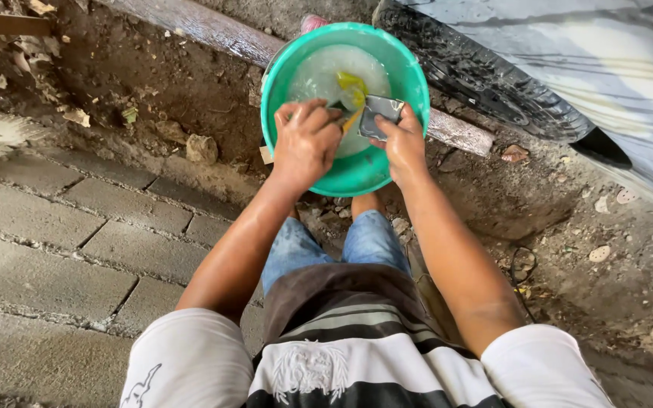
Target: The person sands the side panel of a car door using a sanding block and sponge, then rinses the tools in a bucket of water. They continue sanding the door's edge and frame, repeatedly dipping the sponge and block into the water to clean them.
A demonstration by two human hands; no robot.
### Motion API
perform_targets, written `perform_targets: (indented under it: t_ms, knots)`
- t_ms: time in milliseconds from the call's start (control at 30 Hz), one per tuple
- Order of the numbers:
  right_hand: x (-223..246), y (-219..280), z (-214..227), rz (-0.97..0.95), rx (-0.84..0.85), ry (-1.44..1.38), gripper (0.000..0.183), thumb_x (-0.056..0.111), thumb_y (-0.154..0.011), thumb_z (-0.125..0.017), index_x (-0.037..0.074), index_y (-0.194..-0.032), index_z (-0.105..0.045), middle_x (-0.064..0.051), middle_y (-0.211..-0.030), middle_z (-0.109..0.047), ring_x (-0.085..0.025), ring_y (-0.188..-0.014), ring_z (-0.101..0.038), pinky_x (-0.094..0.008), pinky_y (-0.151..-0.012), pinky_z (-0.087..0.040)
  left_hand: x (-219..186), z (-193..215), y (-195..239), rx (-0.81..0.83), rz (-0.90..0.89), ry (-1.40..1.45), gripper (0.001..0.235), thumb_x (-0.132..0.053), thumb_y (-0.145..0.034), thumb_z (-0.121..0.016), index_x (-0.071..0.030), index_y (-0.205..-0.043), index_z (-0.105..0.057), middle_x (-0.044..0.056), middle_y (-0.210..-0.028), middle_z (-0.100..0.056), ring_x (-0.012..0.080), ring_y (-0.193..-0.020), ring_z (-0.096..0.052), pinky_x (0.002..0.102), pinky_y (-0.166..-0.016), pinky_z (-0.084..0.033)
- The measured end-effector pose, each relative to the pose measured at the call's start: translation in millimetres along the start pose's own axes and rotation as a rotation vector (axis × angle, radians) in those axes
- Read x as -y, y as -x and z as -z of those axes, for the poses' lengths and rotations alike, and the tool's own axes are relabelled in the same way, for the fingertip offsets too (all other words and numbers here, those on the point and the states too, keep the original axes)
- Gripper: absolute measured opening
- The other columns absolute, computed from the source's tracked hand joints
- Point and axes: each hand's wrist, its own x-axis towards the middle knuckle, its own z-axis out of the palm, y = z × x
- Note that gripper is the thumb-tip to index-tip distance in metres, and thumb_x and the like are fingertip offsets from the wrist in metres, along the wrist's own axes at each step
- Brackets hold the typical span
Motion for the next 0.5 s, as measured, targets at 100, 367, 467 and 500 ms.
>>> perform_targets:
  t_ms: [100, 367, 467, 500]
  knots:
    - [0, 8, -5, -0.046, 0.061, -0.151, 0.026, 0.009, -0.098, -0.062, 0.013, -0.124, -0.059, -0.003, -0.112, -0.071, -0.015, -0.093, -0.072, -0.032, -0.073, -0.059, -17, 10, 16, -0.029, -0.162, -0.119, 0.016, -0.014, -0.086, -0.073, -0.013, -0.102, -0.073, 0.004, -0.125, -0.072, 0.0245, -0.125, -0.059, 0.047, -0.1, -0.038]
    - [3, 18, -17, 0.141, 0.092, -0.255, 0.026, 0.005, -0.096, -0.064, 0.012, -0.119, -0.054, -0.006, -0.113, -0.07, -0.016, -0.098, -0.073, -0.035, -0.081, -0.064, 1, -17, 40, 0.05, 0.13, -0.022, 0.014, -0.013, -0.096, -0.069, -0.009, -0.109, -0.068, 0.008, -0.101, -0.068, 0.0296, -0.097, -0.064, 0.046, -0.087, -0.042]
    - [-26, 4, -11, 0.226, 0.111, -0.141, 0.025, 0.002, -0.098, -0.072, 0.007, -0.117, -0.056, -0.01, -0.112, -0.068, -0.015, -0.095, -0.069, -0.034, -0.078, -0.059, 7, -36, 43, -0.032, 0.203, 0.121, 0.012, -0.013, -0.098, -0.07, -0.006, -0.107, -0.065, 0.012, -0.097, -0.068, 0.0328, -0.091, -0.066, 0.044, -0.08, -0.044]
    - [-27, 5, -12, 0.229, 0.111, -0.141, 0.025, 0.002, -0.098, -0.072, 0.007, -0.117, -0.056, -0.01, -0.112, -0.068, -0.015, -0.095, -0.069, -0.034, -0.078, -0.059, 9, -41, 39, -0.034, 0.201, 0.121, 0.012, -0.013, -0.098, -0.07, -0.006, -0.107, -0.065, 0.012, -0.097, -0.068, 0.0328, -0.091, -0.066, 0.044, -0.08, -0.044]
